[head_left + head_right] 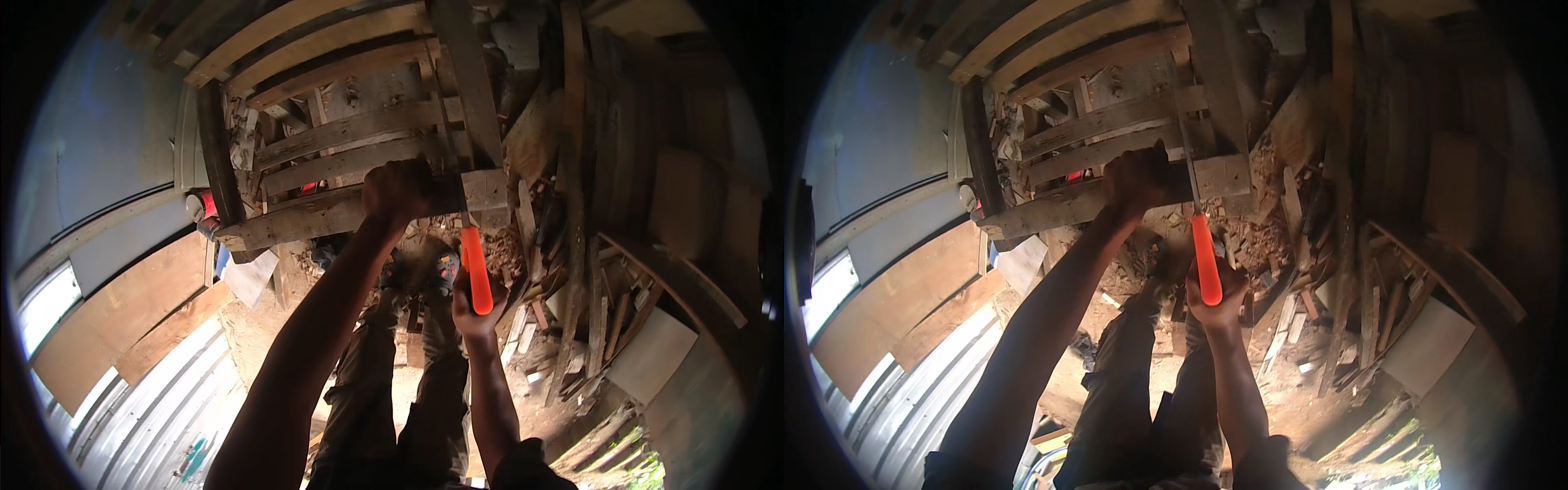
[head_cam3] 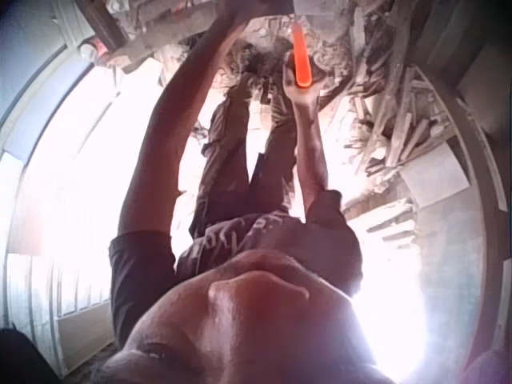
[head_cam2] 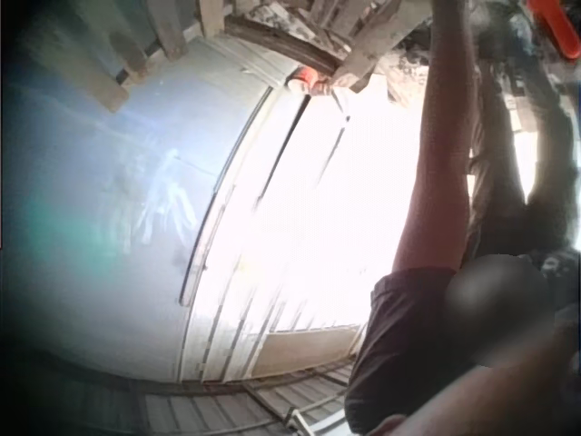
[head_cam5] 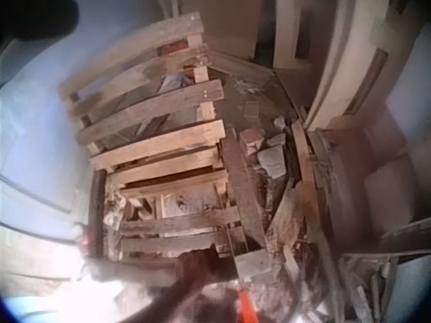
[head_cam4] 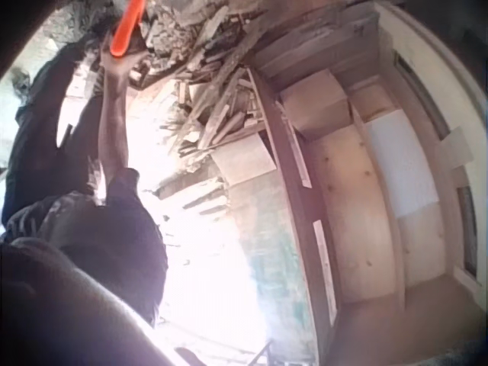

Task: The person is repairing a wooden chair by removing broken slats and replacing them with new pieces. They use a saw to cut the wood to size and a hammer to secure the pieces in place.

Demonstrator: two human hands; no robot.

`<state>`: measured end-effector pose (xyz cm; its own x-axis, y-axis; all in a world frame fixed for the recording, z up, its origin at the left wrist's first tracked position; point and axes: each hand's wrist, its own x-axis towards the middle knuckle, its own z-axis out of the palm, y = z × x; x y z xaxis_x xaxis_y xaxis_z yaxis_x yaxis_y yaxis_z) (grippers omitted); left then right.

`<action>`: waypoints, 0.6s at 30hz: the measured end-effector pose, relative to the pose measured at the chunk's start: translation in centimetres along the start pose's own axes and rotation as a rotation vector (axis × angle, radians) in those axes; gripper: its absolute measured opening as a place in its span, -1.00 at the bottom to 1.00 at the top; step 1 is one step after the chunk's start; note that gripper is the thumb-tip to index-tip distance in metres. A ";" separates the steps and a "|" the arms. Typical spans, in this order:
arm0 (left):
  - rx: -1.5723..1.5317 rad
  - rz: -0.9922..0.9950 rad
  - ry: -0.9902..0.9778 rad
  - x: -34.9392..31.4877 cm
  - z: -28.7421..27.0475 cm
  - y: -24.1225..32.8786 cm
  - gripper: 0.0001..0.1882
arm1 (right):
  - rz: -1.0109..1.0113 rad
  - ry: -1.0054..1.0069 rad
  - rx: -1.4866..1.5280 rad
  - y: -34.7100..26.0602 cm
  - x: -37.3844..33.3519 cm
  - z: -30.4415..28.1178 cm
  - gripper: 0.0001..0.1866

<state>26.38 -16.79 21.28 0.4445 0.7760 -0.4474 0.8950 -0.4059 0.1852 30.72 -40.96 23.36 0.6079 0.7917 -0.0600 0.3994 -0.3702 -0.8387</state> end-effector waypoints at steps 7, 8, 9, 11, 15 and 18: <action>-0.060 0.027 -0.001 0.2 -1.2 1.0 -0.47 | 0.178 -0.091 -0.059 2.9 -20.2 -7.7 -0.80; -0.037 0.011 0.031 0.1 -0.9 0.7 -0.46 | 0.175 -0.112 -0.036 2.3 -16.9 -7.4 -0.82; -0.014 -0.003 0.063 0.1 -0.5 0.3 -0.46 | 0.195 -0.120 0.045 2.4 -12.9 -5.8 -0.84; 0.011 -0.001 0.087 0.4 -0.2 0.0 -0.45 | 0.215 -0.089 0.270 0.6 -3.5 -1.7 -0.86; -0.055 0.024 0.100 0.3 -0.4 0.3 -0.42 | 0.349 0.011 0.304 1.5 -6.4 -0.4 -0.83; -0.089 0.020 0.083 0.0 -0.8 0.0 -0.43 | 0.418 -0.178 0.003 1.2 -18.8 -7.5 -0.68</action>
<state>26.40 -16.42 21.99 0.4604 0.8073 -0.3693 0.8842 -0.3797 0.2722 24.89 -59.94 27.49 0.5891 0.6460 -0.4854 0.1426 -0.6744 -0.7245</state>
